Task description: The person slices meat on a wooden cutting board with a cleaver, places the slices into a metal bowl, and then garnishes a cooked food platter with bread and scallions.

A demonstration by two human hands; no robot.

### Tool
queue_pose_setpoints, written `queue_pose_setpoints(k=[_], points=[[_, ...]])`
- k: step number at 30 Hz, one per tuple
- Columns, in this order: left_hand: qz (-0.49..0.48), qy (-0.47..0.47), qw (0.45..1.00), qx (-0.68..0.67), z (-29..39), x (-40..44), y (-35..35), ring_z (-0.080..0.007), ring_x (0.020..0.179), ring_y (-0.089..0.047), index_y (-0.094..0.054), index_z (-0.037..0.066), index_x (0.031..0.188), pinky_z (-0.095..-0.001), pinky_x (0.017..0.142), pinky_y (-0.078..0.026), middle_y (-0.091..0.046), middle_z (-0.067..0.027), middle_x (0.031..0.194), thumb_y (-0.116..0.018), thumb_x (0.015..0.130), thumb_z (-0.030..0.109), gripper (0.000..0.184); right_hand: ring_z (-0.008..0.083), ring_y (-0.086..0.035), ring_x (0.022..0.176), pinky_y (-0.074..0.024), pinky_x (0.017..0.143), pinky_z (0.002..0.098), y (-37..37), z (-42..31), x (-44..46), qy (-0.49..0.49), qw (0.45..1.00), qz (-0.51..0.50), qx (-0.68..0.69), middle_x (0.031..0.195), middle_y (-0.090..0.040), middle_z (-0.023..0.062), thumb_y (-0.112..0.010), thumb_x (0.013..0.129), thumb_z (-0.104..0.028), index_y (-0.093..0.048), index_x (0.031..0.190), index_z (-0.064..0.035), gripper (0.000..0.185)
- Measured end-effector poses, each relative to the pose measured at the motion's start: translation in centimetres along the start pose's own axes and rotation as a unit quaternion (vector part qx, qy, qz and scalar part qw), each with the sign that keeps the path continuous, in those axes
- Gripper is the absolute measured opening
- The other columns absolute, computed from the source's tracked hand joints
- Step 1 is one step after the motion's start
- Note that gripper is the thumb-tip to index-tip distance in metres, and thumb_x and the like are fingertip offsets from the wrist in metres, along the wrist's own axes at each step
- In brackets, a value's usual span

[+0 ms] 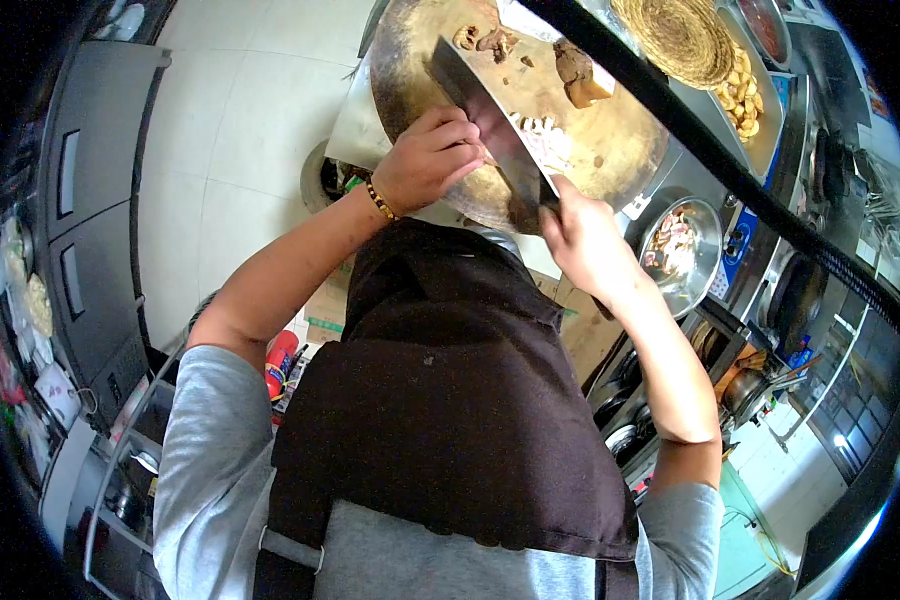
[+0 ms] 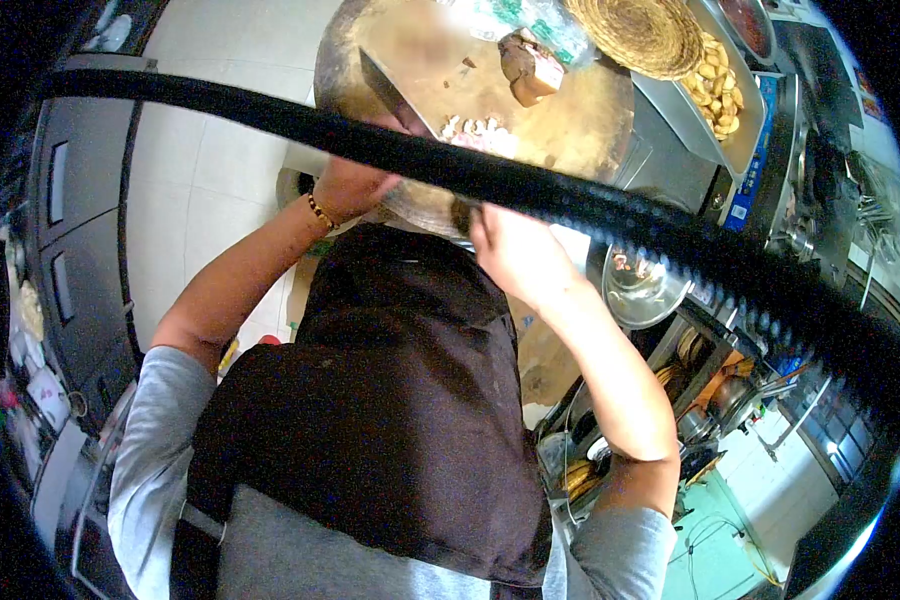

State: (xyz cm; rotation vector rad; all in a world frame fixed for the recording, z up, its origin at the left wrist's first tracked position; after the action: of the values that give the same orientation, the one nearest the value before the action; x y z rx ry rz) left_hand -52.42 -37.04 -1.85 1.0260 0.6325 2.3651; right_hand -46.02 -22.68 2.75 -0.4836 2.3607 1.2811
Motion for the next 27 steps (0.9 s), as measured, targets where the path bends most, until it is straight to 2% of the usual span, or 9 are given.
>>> queue_pose_setpoints(k=[3, 8, 10, 15, 17, 22, 26, 27], points=[[0.0, -0.002, 1.0, 0.021, 0.1, 0.0, 0.2, -0.0252, 0.092, -0.052, -0.059, 0.006, 0.082, -0.0335, 0.08, -0.046, -0.055, -0.0046, 0.092, -0.068, 0.069, 0.007, 0.016, 0.0439, -0.057, 0.078, -0.0453, 0.064, 0.0451, 0.3, -1.4, 1.6, 0.083, 0.994, 0.066, -0.01, 0.074, -0.056, 0.0286, -0.051, 0.082, -0.007, -0.046, 0.103, 0.0032, 0.023], [0.004, -0.029, 1.0, -0.007, 0.6, -0.1, 0.3, -0.023, 0.091, -0.053, -0.059, 0.006, 0.078, -0.0324, 0.079, -0.046, -0.055, -0.0037, 0.089, -0.068, 0.068, 0.008, 0.014, 0.0414, -0.059, 0.078, -0.0467, 0.065, 0.0428, 0.5, -1.2, -0.1, 0.073, 0.993, 0.081, 0.049, 0.076, -0.058, 0.0271, -0.05, 0.083, -0.007, -0.047, 0.106, 0.0018, 0.025], [-0.002, -0.028, 1.0, 0.0, 0.6, 0.0, 0.5, -0.0229, 0.091, -0.053, -0.058, 0.006, 0.077, -0.0321, 0.078, -0.046, -0.055, -0.0037, 0.089, -0.067, 0.068, 0.008, 0.013, 0.04, -0.06, 0.078, -0.0475, 0.065, 0.0419, 0.3, -0.4, -0.8, 0.052, 0.993, 0.047, 0.093, 0.075, -0.059, 0.0257, -0.05, 0.083, -0.006, -0.047, 0.107, 0.0018, 0.025], [0.006, -0.021, 1.0, 0.011, 0.4, 0.2, 0.3, -0.0227, 0.091, -0.053, -0.058, 0.005, 0.076, -0.0311, 0.079, -0.046, -0.055, -0.0034, 0.088, -0.067, 0.067, 0.008, 0.013, 0.0407, -0.06, 0.077, -0.0482, 0.064, 0.0431, -1.1, -1.3, 1.9, 0.053, 0.997, 0.055, 0.014, 0.075, -0.058, 0.0282, -0.051, 0.083, -0.006, -0.044, 0.111, 0.0028, 0.03], [-0.016, -0.019, 1.0, 0.018, 0.3, 0.1, -0.2, -0.0228, 0.091, -0.053, -0.058, 0.005, 0.077, -0.031, 0.08, -0.046, -0.056, -0.0037, 0.089, -0.067, 0.067, 0.008, 0.014, 0.0421, -0.059, 0.074, -0.0476, 0.063, 0.0435, -1.7, -1.0, 2.8, 0.081, 0.989, 0.121, -0.001, 0.073, -0.058, 0.0275, -0.052, 0.083, -0.007, -0.045, 0.11, 0.0033, 0.029], [-0.026, -0.03, 0.999, 0.037, 0.9, 0.2, 0.2, -0.0241, 0.094, -0.052, -0.06, 0.006, 0.082, -0.0318, 0.08, -0.045, -0.055, -0.0054, 0.094, -0.066, 0.067, 0.007, 0.016, 0.0411, -0.06, 0.072, -0.0472, 0.062, 0.0412, -1.8, 0.5, 2.5, 0.093, 0.984, 0.15, 0.01, 0.071, -0.058, 0.025, -0.054, 0.082, -0.007, -0.047, 0.107, 0.0034, 0.028], [-0.019, -0.018, 0.998, 0.058, 0.9, -0.7, 0.8, -0.0252, 0.096, -0.051, -0.061, 0.007, 0.087, -0.0333, 0.081, -0.045, -0.053, -0.0069, 0.097, -0.066, 0.068, 0.007, 0.02, 0.0366, -0.061, 0.068, -0.0469, 0.06, 0.0377, -0.4, 1.3, 0.6, 0.062, 0.985, 0.159, 0.016, 0.068, -0.057, 0.0235, -0.054, 0.083, -0.008, -0.047, 0.103, 0.0033, 0.024], [-0.019, -0.016, 0.998, 0.056, 0.9, -0.8, 0.7, -0.0252, 0.096, -0.051, -0.061, 0.007, 0.087, -0.0333, 0.081, -0.045, -0.053, -0.0069, 0.097, -0.066, 0.068, 0.007, 0.02, 0.0368, -0.061, 0.068, -0.0469, 0.06, 0.0377, 0.0, 1.2, -0.1, 0.044, 0.99, 0.135, 0.017, 0.068, -0.057, 0.0235, -0.053, 0.084, -0.008, -0.047, 0.101, 0.0033, 0.022]])
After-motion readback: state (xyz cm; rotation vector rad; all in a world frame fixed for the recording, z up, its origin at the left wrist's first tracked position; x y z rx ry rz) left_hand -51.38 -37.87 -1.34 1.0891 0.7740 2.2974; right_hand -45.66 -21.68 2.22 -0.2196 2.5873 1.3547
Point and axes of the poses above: each hand's wrist, its own x-axis towards the middle knuckle, its own y-axis out of the back of the hand, z = x × y, the point moved 7 cm from there along x, towards the middle knuckle
